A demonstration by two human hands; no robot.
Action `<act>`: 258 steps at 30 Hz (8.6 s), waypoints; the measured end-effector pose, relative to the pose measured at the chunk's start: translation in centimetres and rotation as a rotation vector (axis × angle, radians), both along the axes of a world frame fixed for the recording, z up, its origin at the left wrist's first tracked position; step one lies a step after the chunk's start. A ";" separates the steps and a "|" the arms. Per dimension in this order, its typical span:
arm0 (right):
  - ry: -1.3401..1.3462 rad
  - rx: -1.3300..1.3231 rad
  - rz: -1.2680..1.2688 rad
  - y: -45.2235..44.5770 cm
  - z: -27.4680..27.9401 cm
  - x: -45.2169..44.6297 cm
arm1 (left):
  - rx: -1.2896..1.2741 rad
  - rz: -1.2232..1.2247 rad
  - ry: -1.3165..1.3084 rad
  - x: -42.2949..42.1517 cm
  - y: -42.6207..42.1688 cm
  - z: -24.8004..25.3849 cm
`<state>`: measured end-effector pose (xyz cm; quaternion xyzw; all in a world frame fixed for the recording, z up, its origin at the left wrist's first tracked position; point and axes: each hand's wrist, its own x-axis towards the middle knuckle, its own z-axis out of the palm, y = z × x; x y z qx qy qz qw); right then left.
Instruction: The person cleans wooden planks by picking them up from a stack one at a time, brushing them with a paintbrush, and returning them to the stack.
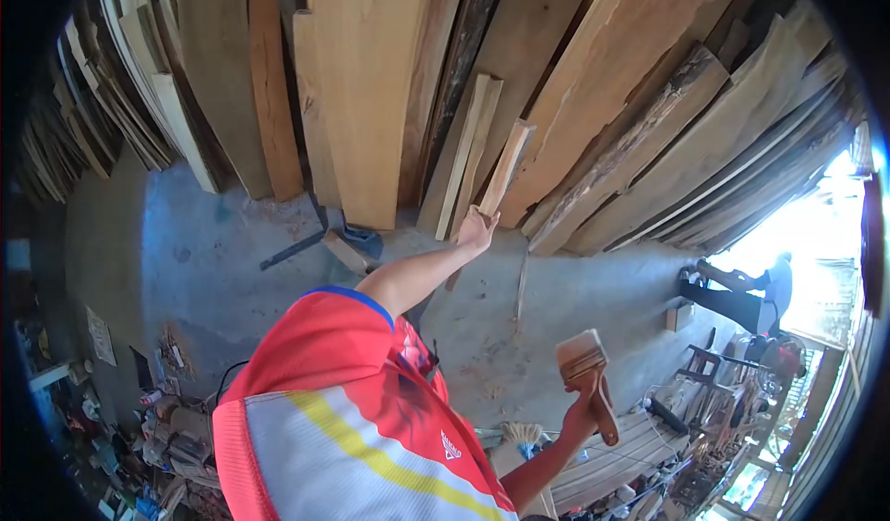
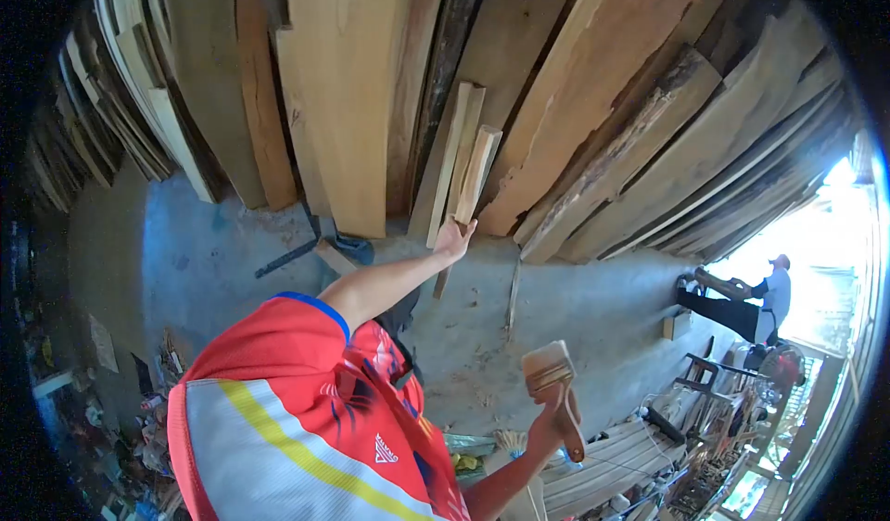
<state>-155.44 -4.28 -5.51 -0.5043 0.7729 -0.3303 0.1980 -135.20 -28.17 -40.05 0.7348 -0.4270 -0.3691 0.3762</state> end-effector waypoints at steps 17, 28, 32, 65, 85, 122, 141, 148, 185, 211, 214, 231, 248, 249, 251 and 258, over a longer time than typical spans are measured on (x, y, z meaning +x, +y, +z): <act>0.123 0.302 0.075 -21.2 -4.6 -5.4 | 0.262 0.249 -0.003 -5.2 -25.9 -15.7; -0.010 0.421 0.384 -30.8 -9.9 -4.0 | 0.441 0.208 -0.005 -3.4 -29.9 -19.6; -0.005 0.386 0.396 -33.0 -9.2 -4.3 | 0.457 -0.091 -0.056 -2.1 -26.2 -16.3; -0.520 0.193 1.615 -13.6 -7.2 30.7 | -0.083 1.089 0.039 12.5 48.6 22.6; -0.248 0.255 1.660 -0.2 -8.3 64.9 | -0.011 0.748 -0.212 56.5 57.1 31.4; -0.266 0.079 1.460 3.5 -7.0 155.1 | -0.262 0.269 -0.288 157.5 47.1 33.7; -0.665 0.268 1.027 -7.0 -10.5 190.8 | -0.081 0.325 -0.393 197.8 28.7 15.4; -0.466 0.167 0.383 1.5 -14.9 186.2 | 0.129 0.166 -0.779 208.4 16.5 2.0; -0.637 -0.028 0.280 14.5 -8.4 195.4 | -0.996 -0.257 0.639 194.0 36.4 37.4; -0.214 0.226 0.477 9.0 -15.5 160.8 | -1.200 -0.376 1.057 166.1 34.7 48.9; -0.115 0.182 0.544 7.8 -8.8 161.5 | -1.234 -0.496 1.013 164.2 33.4 51.1; -0.729 -0.210 -0.025 5.6 -4.0 151.4 | -1.657 -0.688 0.884 166.2 19.6 53.5; -0.749 0.102 0.394 -10.5 -6.4 139.2 | -1.552 -0.193 0.542 159.6 23.7 46.7; -0.726 0.105 0.455 -11.3 -7.1 138.3 | -1.529 -0.100 0.516 159.4 25.2 46.2; -0.738 0.122 0.517 -13.2 -9.0 136.7 | -1.477 0.146 0.506 157.4 27.5 45.8; -0.181 -0.378 0.781 -17.8 -12.2 139.4 | -1.438 0.477 0.564 152.4 35.0 41.6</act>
